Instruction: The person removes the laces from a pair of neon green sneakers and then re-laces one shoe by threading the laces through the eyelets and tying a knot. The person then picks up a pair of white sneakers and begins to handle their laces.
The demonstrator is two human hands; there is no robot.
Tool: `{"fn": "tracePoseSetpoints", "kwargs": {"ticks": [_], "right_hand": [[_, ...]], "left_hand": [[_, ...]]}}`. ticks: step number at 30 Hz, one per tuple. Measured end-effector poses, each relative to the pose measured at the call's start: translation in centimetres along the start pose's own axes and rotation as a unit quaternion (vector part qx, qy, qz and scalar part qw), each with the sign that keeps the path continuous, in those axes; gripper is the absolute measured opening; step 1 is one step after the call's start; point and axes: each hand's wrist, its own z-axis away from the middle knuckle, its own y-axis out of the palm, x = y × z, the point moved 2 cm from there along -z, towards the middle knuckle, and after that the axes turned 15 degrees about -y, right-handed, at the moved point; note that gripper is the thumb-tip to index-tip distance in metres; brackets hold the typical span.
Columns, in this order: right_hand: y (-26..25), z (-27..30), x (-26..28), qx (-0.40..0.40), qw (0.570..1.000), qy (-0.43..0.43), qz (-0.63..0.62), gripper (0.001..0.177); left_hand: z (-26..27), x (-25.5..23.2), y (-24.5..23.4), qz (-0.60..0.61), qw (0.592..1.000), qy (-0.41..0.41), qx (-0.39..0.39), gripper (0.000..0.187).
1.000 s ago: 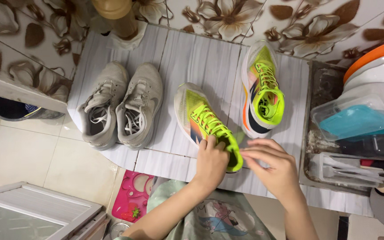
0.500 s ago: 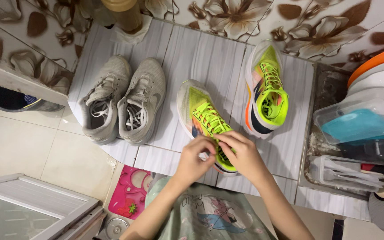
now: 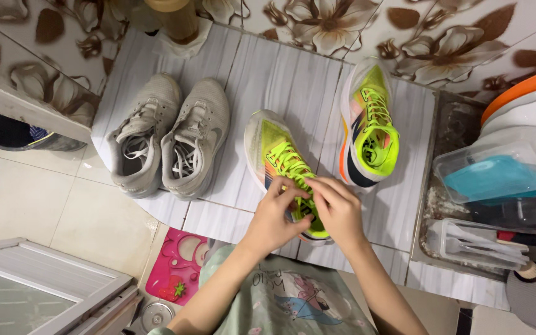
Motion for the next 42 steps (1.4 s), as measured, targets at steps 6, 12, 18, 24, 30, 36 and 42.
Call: {"fn": "tracePoseSetpoints", "kwargs": {"ticks": [6,12,18,24,30,36,42], "right_hand": [[-2.1,3.4,0.1,0.124,0.991,0.000,0.040,0.015],[2.5,4.4,-0.2,0.297,0.943,-0.020,0.152,0.006],[2.5,2.8,-1.2,0.352,0.930,0.036,0.100,0.006],[-2.2,1.9,-0.3,0.195,0.960,0.192,0.054,0.019],[-3.7,2.5,-2.7,-0.046,0.964,0.151,0.212,0.040],[-4.6,3.2,-11.3,-0.155,0.945,0.270,0.098,0.052],[-5.8,1.0,-15.6,0.012,0.882,0.466,0.066,0.057]], "left_hand": [[1.3,-2.3,-0.8,-0.102,0.993,0.031,-0.059,0.062],[0.9,-1.4,0.6,-0.261,0.954,0.119,-0.083,0.042],[0.8,-0.5,1.7,-0.221,0.961,0.056,-0.157,0.060],[0.4,-0.2,1.9,-0.160,0.956,0.020,-0.243,0.089],[0.3,0.8,1.4,-0.145,0.966,-0.075,-0.202,0.061],[-0.9,2.9,1.7,-0.281,0.938,-0.188,-0.080,0.037],[-2.9,3.5,0.9,-0.221,0.962,-0.036,-0.154,0.020]]}}
